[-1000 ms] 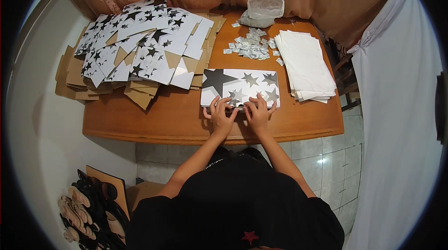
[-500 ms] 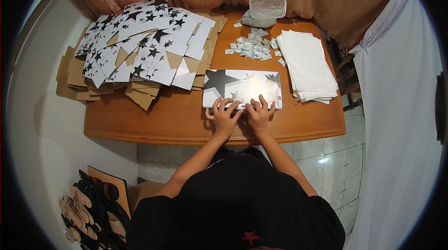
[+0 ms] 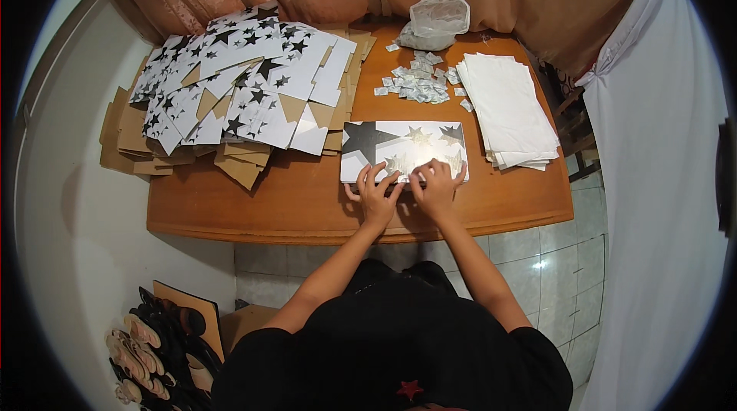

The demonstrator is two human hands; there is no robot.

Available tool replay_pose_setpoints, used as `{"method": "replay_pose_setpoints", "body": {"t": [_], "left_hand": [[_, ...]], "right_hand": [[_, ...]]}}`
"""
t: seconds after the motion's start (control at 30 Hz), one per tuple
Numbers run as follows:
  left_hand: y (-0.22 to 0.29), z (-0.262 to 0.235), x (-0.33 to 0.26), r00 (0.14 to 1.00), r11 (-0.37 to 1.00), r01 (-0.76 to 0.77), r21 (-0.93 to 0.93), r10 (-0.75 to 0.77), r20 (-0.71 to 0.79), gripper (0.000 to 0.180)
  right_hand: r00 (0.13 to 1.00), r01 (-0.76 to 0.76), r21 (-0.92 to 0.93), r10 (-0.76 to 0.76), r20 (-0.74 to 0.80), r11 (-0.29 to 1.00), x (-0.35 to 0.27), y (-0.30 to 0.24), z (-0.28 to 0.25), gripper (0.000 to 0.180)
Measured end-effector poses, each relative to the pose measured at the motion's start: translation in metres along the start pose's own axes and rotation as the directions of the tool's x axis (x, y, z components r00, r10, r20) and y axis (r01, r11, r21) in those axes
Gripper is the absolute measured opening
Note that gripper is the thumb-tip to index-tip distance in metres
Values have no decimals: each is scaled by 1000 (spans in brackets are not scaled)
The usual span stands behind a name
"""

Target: Folding flat cardboard into shoe boxes, lining them with paper, and stacking them on a shelf.

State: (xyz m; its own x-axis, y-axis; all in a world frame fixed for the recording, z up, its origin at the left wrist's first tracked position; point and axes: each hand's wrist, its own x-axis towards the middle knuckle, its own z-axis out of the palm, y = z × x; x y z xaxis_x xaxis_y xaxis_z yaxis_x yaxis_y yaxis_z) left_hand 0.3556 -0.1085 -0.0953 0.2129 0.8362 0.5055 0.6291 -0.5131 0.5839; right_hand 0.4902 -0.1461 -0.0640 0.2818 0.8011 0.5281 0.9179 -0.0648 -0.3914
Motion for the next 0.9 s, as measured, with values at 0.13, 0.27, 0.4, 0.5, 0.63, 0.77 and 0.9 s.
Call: {"method": "replay_pose_setpoints", "body": {"t": [0.13,0.27,0.4,0.5,0.63,0.77,0.9], "left_hand": [[10,-3,-3,999,999,40,-14,-40,-14,19],[26,-1,-3,986,986,163,47,-160,-55,13],[36,-7,-13,942,956,291,28,-281,-185,18],[40,-7,-39,864,901,434,0,-417,-281,48],[65,-3,-92,615,636,756,-156,-772,-161,70],[73,-2,-143,547,488,835,-254,-783,296,80],[72,-20,-183,641,489,742,-459,-718,272,72]], "right_hand": [[998,5,28,-3,-66,1000,48,36,-5,32],[997,66,-56,-68,-43,996,76,95,2,41],[924,59,133,-105,369,989,84,113,-15,46],[769,-85,102,0,639,991,68,114,-27,39],[663,-175,201,-35,748,964,34,92,-67,38],[569,-425,604,-319,758,674,-6,101,-57,46],[583,-525,623,-289,759,580,-85,88,-44,50]]}}
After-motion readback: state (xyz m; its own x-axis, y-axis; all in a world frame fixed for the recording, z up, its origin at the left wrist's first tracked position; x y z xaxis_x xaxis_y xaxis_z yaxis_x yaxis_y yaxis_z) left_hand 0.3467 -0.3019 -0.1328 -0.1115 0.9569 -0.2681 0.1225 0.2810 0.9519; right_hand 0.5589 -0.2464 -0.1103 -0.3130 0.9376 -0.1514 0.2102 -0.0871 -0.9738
